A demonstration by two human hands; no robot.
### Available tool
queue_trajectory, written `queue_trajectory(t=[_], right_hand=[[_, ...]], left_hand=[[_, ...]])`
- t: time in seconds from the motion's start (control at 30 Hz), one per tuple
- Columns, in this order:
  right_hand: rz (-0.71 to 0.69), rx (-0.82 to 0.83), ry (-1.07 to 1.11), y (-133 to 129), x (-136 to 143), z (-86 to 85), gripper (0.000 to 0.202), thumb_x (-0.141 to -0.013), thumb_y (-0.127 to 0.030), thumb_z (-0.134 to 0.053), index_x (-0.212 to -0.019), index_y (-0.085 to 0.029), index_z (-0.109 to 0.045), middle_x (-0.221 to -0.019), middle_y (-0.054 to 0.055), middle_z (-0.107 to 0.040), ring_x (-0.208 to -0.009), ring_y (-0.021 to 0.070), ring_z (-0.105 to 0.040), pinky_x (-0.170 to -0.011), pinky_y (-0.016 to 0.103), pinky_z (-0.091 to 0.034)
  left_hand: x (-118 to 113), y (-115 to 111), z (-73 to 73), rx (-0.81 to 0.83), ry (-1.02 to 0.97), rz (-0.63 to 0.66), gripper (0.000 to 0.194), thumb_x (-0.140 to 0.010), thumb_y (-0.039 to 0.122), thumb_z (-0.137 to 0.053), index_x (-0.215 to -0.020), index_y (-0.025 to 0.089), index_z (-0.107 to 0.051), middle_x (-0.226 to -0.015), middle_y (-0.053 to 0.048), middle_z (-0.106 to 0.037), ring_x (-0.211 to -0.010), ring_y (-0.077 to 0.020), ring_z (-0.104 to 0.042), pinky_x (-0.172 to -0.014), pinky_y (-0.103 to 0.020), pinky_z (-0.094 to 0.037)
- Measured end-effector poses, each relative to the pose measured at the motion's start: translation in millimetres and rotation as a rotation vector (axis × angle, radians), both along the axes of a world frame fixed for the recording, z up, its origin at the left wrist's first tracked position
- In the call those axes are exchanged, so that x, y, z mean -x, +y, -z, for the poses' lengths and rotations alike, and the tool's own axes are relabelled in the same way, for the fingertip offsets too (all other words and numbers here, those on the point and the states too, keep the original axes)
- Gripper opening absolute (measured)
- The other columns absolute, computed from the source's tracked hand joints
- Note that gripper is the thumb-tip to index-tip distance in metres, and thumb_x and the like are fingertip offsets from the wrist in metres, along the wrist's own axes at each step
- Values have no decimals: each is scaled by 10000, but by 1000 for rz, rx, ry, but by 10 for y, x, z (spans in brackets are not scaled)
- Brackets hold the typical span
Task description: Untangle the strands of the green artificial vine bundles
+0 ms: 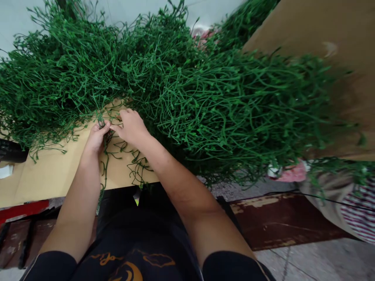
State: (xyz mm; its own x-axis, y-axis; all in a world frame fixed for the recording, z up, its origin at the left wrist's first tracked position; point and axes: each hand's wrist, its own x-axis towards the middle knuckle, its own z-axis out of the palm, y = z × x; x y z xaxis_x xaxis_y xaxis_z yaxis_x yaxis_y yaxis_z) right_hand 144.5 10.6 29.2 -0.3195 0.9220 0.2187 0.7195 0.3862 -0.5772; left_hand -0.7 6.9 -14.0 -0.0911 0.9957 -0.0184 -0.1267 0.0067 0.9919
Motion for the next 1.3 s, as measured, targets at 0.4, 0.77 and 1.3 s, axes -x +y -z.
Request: queue_trajectory(t=[0.4,0.77,1.3], right_hand=[[97,-302,-97,-67,36,33,280,-885,-356,-437,-998,-131,-559,-1062,149,-545,-1027,260,-493,-851,410,-405],[175,-134,-177,176,55,-24,321,-915,-283,-365,-900,-131,-648,-945,118,-663,-873,218,-592,-714,318,-405],[-3,-46,-155,81,283,24,339,-914,-318,-338,-788,-166,-613,-867,78,-662,-783,185,-585,-653,286,-353]], left_hand=[[-28,33,3,-16,67,28,158,-739,211,-620,-623,149,-533,-574,35,-506,-518,-57,-401,-545,-200,-336],[-108,45,32,-112,111,107,246,-769,236,-575,-554,166,-477,-560,23,-478,-650,-106,-533,-709,-238,-414],[-119,19,-82,180,-287,-226,142,-881,257,-461,-761,189,-428,-560,64,-429,-398,-19,-385,-393,-147,-303]])
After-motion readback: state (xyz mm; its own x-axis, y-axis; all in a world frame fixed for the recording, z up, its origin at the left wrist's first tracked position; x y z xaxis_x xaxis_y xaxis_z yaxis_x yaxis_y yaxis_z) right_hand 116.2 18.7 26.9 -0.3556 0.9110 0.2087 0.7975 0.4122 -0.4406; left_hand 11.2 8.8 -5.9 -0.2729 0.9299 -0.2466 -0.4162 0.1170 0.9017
